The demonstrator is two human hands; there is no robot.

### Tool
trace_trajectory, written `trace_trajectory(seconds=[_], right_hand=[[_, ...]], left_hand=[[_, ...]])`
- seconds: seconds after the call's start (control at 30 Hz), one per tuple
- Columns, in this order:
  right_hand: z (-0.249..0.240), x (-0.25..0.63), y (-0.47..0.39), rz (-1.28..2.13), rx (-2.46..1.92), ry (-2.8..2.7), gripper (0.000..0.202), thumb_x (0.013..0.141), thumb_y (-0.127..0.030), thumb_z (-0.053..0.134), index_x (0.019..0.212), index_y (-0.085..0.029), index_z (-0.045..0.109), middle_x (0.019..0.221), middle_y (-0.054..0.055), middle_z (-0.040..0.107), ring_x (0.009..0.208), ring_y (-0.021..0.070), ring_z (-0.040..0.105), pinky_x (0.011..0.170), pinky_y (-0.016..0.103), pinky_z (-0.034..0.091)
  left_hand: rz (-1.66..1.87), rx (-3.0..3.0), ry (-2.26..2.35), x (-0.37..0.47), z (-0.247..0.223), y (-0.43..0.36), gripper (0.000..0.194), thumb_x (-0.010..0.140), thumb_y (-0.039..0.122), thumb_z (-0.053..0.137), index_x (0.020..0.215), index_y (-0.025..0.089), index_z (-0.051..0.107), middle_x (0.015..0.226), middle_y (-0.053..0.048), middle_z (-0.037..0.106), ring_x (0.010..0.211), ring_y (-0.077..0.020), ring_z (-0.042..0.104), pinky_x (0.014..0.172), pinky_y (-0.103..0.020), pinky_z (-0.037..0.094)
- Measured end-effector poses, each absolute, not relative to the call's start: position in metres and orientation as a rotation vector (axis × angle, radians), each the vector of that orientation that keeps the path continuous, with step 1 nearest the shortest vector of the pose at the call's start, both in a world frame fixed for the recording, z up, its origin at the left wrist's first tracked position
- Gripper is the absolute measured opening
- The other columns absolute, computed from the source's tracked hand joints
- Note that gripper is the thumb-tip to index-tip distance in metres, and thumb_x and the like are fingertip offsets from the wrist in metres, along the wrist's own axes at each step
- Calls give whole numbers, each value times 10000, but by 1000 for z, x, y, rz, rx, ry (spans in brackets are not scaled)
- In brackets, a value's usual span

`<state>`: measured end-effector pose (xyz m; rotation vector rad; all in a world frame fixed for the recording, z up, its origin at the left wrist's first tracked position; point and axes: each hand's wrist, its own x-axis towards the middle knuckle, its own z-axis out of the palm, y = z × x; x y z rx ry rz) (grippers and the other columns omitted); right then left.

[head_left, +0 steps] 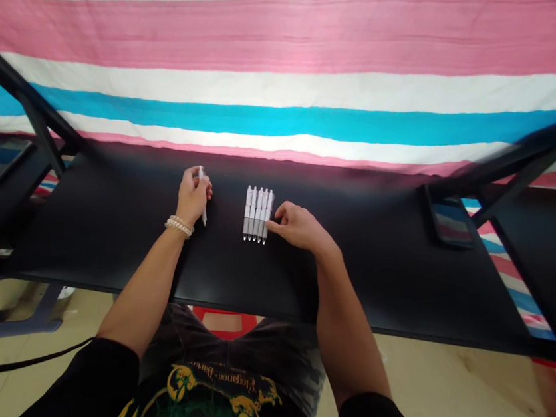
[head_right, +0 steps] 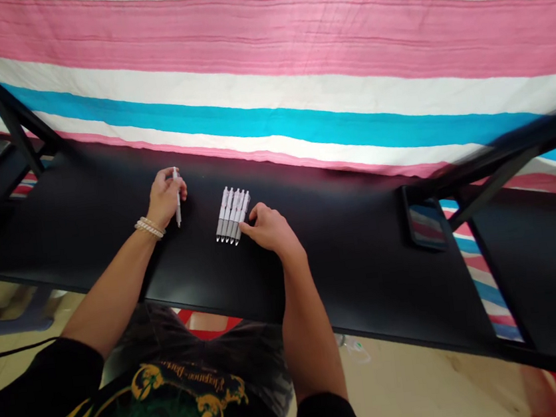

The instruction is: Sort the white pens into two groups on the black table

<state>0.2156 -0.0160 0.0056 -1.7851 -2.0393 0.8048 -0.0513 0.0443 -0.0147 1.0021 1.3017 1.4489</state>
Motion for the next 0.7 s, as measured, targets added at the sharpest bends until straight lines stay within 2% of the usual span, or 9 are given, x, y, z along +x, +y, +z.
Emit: trace_trajectory(seconds=[0.07, 0.13, 0.23, 0.33, 0.43, 0.5, 0.57, 0.7], right_hand=[[7, 212, -19, 781, -1787, -2017, 227, 767, -372, 656, 891, -219, 544, 677, -18, 633, 572, 151, 559, 544, 268, 360], [10, 208, -21, 743, -1776, -2013, 240, 760, -298, 628, 969, -220, 539, 678, -22, 632, 576, 156, 561, 560, 270, 360], [13, 204, -23, 713, -1752, -2069, 195, 756, -212, 588, 949, -231, 580, 683, -17, 642, 600, 160, 570, 588, 276, 366], [12, 205, -22, 726, -1728, -2120, 45, 789, -220, 577, 784, -225, 621, 689, 4, 655, 614, 159, 574, 607, 290, 381], [11, 209, -20, 676, -1753, -2070, 62, 774, -234, 614, 715, -214, 617, 670, 10, 639, 603, 156, 564, 604, 299, 392], [13, 211, -19, 644, -1752, -1968, 30, 744, -188, 619, 730, -207, 600, 650, 0, 613, 589, 147, 558, 596, 294, 412], [16, 209, -19, 746, -1638, -1821, 48, 769, -176, 597, 804, -204, 580, 663, -12, 601, 580, 133, 574, 582, 276, 457], [21, 195, -22, 1215, -1164, -1569, 140, 876, -318, 597, 936, -218, 519, 771, -13, 631, 614, 128, 635, 550, 260, 555]], left_hand=[[1445, 1314, 1466, -53, -24, 45, 368, 757, 127, 690, 1108, 213, 619, 896, -43, 654, 772, -169, 625, 771, -300, 510], [1410, 1568, 1578, -56, -30, 44, 493, 706, 53, 688, 1177, 179, 621, 1077, -102, 649, 983, -243, 621, 985, -392, 465], [1355, 1754, 1655, -60, -34, 43, 563, 691, 25, 670, 1238, 138, 598, 1221, -162, 593, 1148, -319, 560, 1111, -477, 373], [1345, 1821, 1696, -61, -34, 42, 514, 711, 69, 683, 1216, 131, 610, 1222, -173, 584, 1153, -333, 557, 1103, -489, 388], [1408, 1842, 1706, -59, -28, 41, 436, 736, 113, 692, 1167, 144, 635, 1180, -160, 604, 1144, -322, 568, 1090, -473, 408], [1491, 1825, 1684, -56, -22, 39, 380, 765, 142, 689, 1142, 160, 644, 1177, -142, 616, 1165, -303, 567, 1099, -462, 407], [1573, 1755, 1607, -49, -17, 34, 332, 803, 200, 694, 1130, 169, 647, 1187, -126, 628, 1167, -276, 581, 1090, -450, 427], [1487, 1319, 1128, -28, -7, 22, 366, 875, 401, 681, 1160, 177, 626, 1124, -121, 685, 1022, -225, 685, 934, -414, 554]])
